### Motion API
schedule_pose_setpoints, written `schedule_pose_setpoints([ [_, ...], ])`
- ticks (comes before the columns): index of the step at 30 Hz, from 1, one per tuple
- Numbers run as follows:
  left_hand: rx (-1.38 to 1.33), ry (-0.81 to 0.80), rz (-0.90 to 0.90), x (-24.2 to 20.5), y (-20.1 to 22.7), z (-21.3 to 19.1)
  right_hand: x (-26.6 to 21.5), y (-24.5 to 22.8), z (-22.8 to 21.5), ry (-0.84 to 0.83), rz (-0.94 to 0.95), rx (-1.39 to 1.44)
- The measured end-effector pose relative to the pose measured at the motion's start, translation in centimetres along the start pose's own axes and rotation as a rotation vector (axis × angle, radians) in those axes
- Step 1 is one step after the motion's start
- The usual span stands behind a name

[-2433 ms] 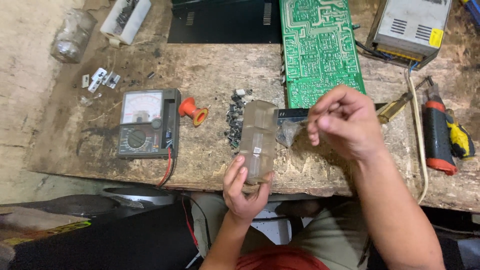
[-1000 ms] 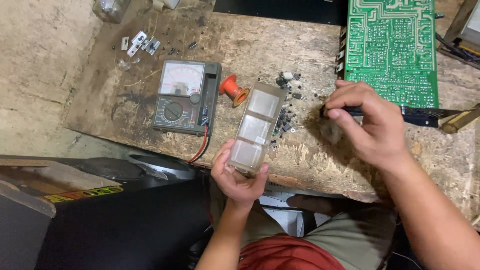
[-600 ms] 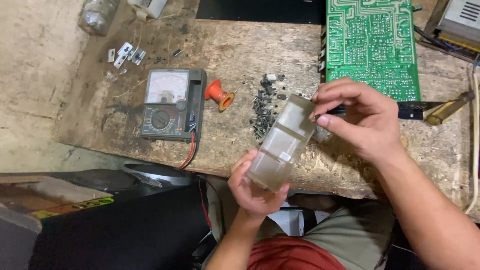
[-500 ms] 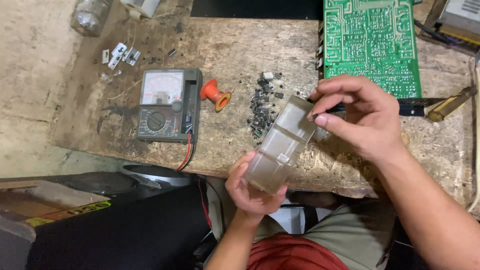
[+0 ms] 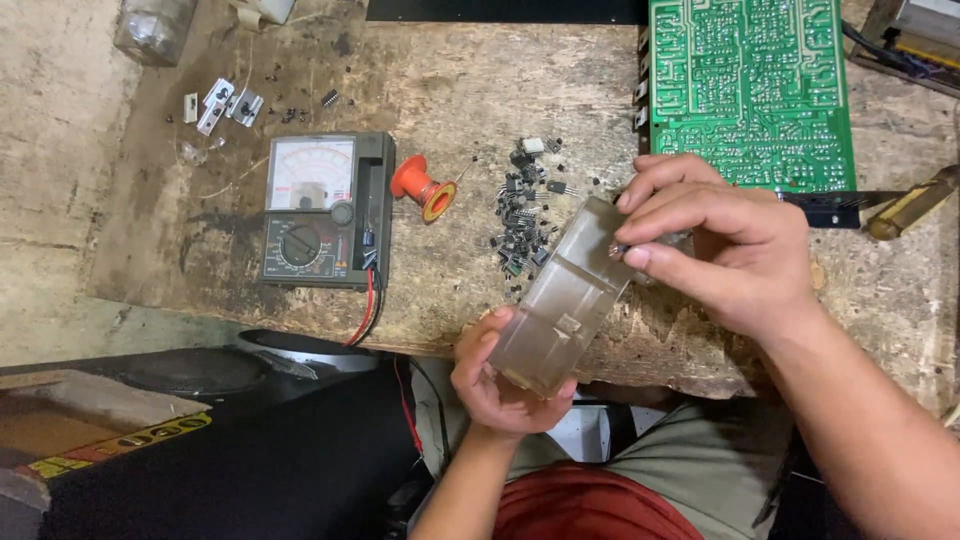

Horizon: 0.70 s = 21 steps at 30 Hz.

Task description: The person uses a multimeter to test a small electronic component, then places it on the table. They pick up a clear plastic compartment box and begin sorting small electronic components from a pile on the table into the box's compartments.

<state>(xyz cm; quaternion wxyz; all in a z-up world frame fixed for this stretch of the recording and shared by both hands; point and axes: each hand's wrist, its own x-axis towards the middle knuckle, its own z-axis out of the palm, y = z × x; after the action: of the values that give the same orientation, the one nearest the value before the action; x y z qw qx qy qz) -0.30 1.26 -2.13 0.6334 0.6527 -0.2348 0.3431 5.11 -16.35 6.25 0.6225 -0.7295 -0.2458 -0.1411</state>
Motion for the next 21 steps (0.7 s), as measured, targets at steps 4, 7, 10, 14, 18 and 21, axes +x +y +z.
schedule_pose_setpoints([
  [4, 0.021, -0.006, 0.007, 0.1, 0.1, -0.1, -0.1, 0.3, 0.1, -0.011, -0.012, -0.012],
  [7, 0.107, -0.01, 0.049, 0.2, 0.0, -0.1, 0.2, 0.4, 1.0, -0.13, -0.187, -0.107],
  [10, 0.095, 0.005, 0.105, 0.3, -0.2, 0.0, 0.5, 0.0, 2.9, -0.238, -0.427, -0.315],
  [14, 0.063, 0.042, 0.07, 0.4, 0.1, -0.1, 0.3, 0.0, 2.6, -0.192, -0.471, -0.525],
  [18, -0.046, 0.111, 0.007, 2.0, 1.2, -0.5, -0.2, 0.6, 1.1, 0.138, -0.449, -0.515],
  [21, 0.177, 0.223, 0.013, 2.3, 0.7, -2.4, 0.1, 1.5, 1.3, -0.139, -0.423, -0.526],
])
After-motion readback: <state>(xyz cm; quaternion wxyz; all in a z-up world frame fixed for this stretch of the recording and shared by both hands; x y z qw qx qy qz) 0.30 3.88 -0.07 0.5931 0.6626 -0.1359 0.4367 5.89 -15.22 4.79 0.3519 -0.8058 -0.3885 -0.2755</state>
